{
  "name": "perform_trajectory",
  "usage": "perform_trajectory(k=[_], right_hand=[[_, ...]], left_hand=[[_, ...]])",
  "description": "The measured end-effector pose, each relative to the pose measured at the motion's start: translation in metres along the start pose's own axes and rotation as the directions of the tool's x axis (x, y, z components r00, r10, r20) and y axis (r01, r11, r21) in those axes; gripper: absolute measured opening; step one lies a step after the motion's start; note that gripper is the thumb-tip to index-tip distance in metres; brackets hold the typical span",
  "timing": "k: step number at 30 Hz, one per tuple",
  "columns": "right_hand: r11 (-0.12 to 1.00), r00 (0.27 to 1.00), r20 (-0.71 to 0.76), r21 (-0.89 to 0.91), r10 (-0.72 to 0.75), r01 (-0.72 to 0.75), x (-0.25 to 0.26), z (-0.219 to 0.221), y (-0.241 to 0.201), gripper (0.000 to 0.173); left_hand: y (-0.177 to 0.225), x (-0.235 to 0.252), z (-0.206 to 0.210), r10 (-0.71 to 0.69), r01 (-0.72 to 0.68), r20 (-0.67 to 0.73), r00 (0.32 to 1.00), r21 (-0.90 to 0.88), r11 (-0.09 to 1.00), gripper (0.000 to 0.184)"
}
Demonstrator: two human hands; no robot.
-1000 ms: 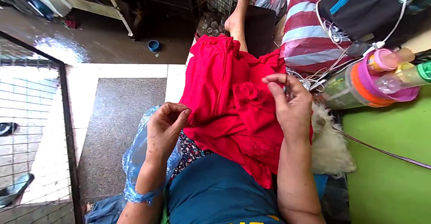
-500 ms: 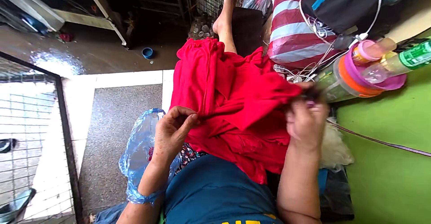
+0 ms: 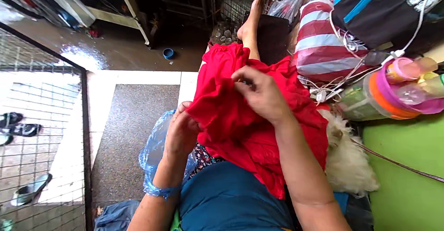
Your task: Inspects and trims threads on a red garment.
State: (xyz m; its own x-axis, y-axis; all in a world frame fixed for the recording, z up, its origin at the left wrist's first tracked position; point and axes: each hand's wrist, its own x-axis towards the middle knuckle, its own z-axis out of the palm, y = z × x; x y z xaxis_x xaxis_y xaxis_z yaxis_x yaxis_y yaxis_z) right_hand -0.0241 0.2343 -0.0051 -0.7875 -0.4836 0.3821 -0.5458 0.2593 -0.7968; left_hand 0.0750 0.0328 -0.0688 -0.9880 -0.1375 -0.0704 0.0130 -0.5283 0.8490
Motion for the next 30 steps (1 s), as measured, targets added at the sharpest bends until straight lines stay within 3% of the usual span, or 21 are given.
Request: perform_trajectory(k=[2,4,6,9,12,13,15,18,22,26,30], right_hand=[[0.973,0.988,-0.001,-0.174,0.153,-0.151,0.003,0.024,0.023,0.014],[0.972,0.979,-0.029,-0.123,0.200,-0.202,-0.005,0.030,0.033,0.017],[0.980,0.979,-0.034,-0.024,0.199,-0.200,-0.011,0.025,0.032,0.018],[0.976,0.976,0.044,0.037,0.211,-0.213,-0.018,0.017,0.021,0.021],[0.979,0.978,0.034,-0.017,0.204,-0.203,-0.023,0.017,0.016,0.018],[0.982,0.983,0.007,-0.046,0.186,-0.185,-0.024,0.019,0.016,0.017],[0.985,0.989,-0.069,-0.101,0.134,-0.141,-0.023,0.022,0.015,0.020],[0.995,0.987,-0.124,-0.006,0.101,-0.103,-0.020,0.024,0.000,0.027],[0.987,0.985,-0.077,0.060,0.156,-0.151,-0.024,0.033,-0.005,0.029],[0.974,0.974,-0.059,-0.040,0.218,-0.221,-0.033,0.039,0.006,0.031],[0.970,0.973,-0.103,-0.106,0.207,-0.218,-0.036,0.044,0.007,0.032]], left_hand=[[0.001,0.005,-0.004,-0.070,0.066,-0.068,0.995,-0.060,0.996,0.033],[0.000,0.007,-0.009,-0.113,0.110,-0.127,0.985,-0.035,0.993,0.032],[-0.002,0.005,-0.015,-0.101,0.102,-0.087,0.991,-0.001,0.995,0.026],[-0.001,0.002,-0.016,-0.070,0.077,-0.042,0.997,0.218,0.973,0.020],[0.008,0.001,-0.018,-0.097,0.113,-0.060,0.994,0.604,0.789,0.008],[0.010,0.001,-0.021,-0.070,0.102,-0.074,0.995,0.711,0.696,0.003],[0.015,0.000,-0.023,0.091,0.022,-0.085,0.992,0.838,0.545,0.012],[0.021,0.006,-0.015,0.345,-0.196,0.020,0.938,0.854,0.482,0.016],[0.017,0.030,0.006,0.494,-0.507,0.291,0.820,0.769,0.389,0.017],[0.009,0.046,0.016,0.353,-0.498,0.408,0.842,0.839,0.220,0.030],[0.005,0.047,0.011,0.366,-0.517,0.431,0.825,0.837,0.180,0.010]])
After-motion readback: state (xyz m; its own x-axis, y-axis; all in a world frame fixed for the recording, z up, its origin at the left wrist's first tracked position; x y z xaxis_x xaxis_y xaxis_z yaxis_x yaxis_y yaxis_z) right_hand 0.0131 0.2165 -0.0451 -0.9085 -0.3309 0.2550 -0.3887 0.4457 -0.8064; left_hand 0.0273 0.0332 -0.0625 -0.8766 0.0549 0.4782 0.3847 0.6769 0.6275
